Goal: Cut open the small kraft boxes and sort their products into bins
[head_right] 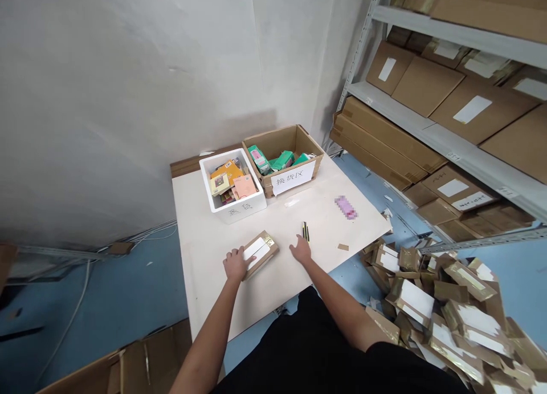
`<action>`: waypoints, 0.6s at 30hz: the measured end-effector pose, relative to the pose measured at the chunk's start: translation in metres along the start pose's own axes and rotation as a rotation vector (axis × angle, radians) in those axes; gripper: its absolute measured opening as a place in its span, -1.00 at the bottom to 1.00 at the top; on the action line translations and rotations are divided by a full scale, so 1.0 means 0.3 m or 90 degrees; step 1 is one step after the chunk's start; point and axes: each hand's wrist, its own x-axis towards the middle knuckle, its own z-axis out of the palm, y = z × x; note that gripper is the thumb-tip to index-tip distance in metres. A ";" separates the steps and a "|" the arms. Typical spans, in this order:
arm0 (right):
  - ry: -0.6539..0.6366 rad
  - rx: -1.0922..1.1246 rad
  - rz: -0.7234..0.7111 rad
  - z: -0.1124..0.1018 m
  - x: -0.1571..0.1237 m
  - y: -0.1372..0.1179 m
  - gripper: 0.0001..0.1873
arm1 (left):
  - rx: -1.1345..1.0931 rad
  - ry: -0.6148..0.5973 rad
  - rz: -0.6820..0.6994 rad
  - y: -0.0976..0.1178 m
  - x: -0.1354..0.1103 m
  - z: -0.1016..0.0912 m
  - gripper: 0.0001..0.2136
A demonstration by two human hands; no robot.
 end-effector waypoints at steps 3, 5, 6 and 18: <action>0.019 -0.027 -0.071 0.118 -0.084 -0.099 -0.32 | -0.001 0.018 -0.033 0.031 -0.028 0.032 -0.37; -0.029 0.010 -0.075 0.173 -0.115 -0.162 -0.29 | -0.005 0.024 -0.046 0.053 -0.047 0.051 -0.39; -0.062 0.035 -0.072 0.195 -0.125 -0.190 -0.24 | -0.008 0.028 -0.047 0.065 -0.058 0.059 -0.39; -0.168 0.045 -0.054 0.159 -0.043 -0.222 0.08 | -0.207 -0.055 -0.047 0.041 -0.081 0.016 -0.39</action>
